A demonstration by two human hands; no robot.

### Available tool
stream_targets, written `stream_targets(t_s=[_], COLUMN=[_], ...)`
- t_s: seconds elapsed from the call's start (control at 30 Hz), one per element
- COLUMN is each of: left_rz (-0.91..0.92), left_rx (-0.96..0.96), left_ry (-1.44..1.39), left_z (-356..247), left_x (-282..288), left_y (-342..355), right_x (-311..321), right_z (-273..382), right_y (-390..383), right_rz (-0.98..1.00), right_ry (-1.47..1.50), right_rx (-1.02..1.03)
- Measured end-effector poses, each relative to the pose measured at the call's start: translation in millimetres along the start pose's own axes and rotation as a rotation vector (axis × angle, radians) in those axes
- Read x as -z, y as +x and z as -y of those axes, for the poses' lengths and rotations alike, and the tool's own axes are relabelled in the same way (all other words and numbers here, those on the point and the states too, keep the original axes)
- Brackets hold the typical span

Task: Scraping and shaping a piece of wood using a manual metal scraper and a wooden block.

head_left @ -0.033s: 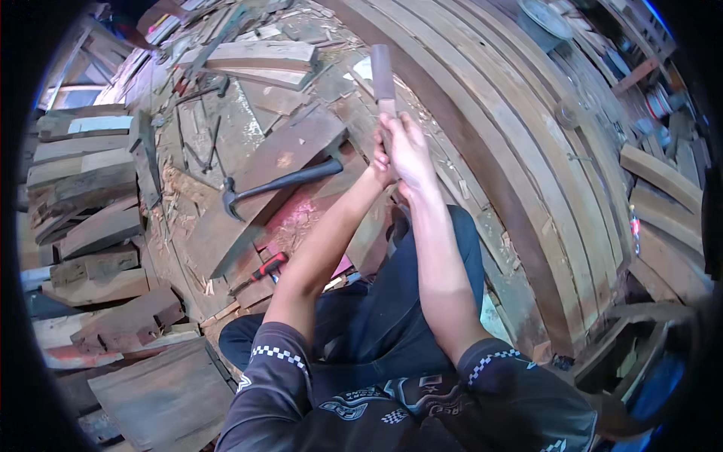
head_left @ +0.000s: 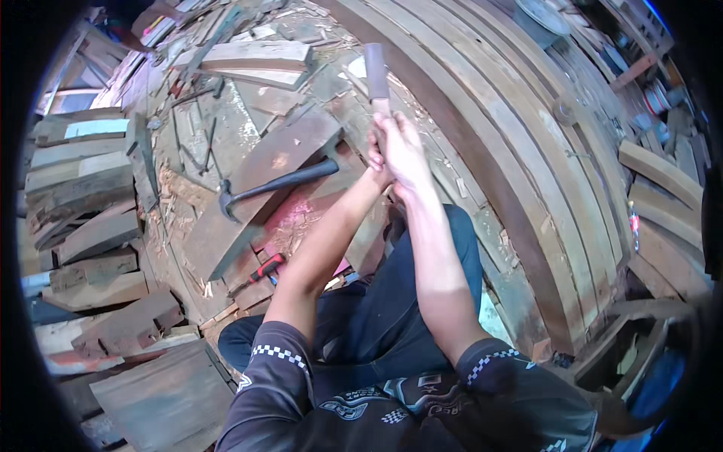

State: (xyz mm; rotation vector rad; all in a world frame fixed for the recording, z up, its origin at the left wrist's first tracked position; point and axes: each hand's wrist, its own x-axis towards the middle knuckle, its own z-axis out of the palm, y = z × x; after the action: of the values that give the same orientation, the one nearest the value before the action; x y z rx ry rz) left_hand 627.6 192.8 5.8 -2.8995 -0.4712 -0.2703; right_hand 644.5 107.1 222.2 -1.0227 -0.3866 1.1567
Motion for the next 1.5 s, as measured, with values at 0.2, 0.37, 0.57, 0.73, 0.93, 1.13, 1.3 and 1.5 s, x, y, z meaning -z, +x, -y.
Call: stream_targets(t_s=[0.2, 0.37, 0.57, 0.73, 0.93, 1.13, 1.3, 1.5], left_rz=[0.121, 0.135, 0.089, 0.106, -0.001, -0.141, 0.000, 0.035], left_rx=[-0.178, -0.180, -0.193, -0.195, 0.375, -0.131, 0.077, 0.306], left_ry=[-0.152, -0.159, -0.102, 0.011, -1.572, 0.223, 0.027, -0.125], left_z=[-38, -18, -10, 27, 62, 79, 51, 5], left_x=[2, -10, -16, 28, 101, 194, 231, 211], left_y=[43, 46, 48, 53, 32, -31, -93, -183], right_x=[23, 8, 12, 6, 16, 12, 12, 13], right_z=[1, 6, 5, 7, 9, 3, 9, 18], right_y=[10, 6, 5, 0, -1, 9, 4, -6], right_rz=[-0.034, -0.001, -0.013, -0.021, -0.008, 0.001, 0.008, 0.056], right_ry=[-0.022, -0.024, -0.055, -0.122, 0.029, -0.100, -0.160, -0.252], right_rx=[-0.022, -0.015, 0.016, 0.007, 0.081, 0.251, 0.355, 0.271])
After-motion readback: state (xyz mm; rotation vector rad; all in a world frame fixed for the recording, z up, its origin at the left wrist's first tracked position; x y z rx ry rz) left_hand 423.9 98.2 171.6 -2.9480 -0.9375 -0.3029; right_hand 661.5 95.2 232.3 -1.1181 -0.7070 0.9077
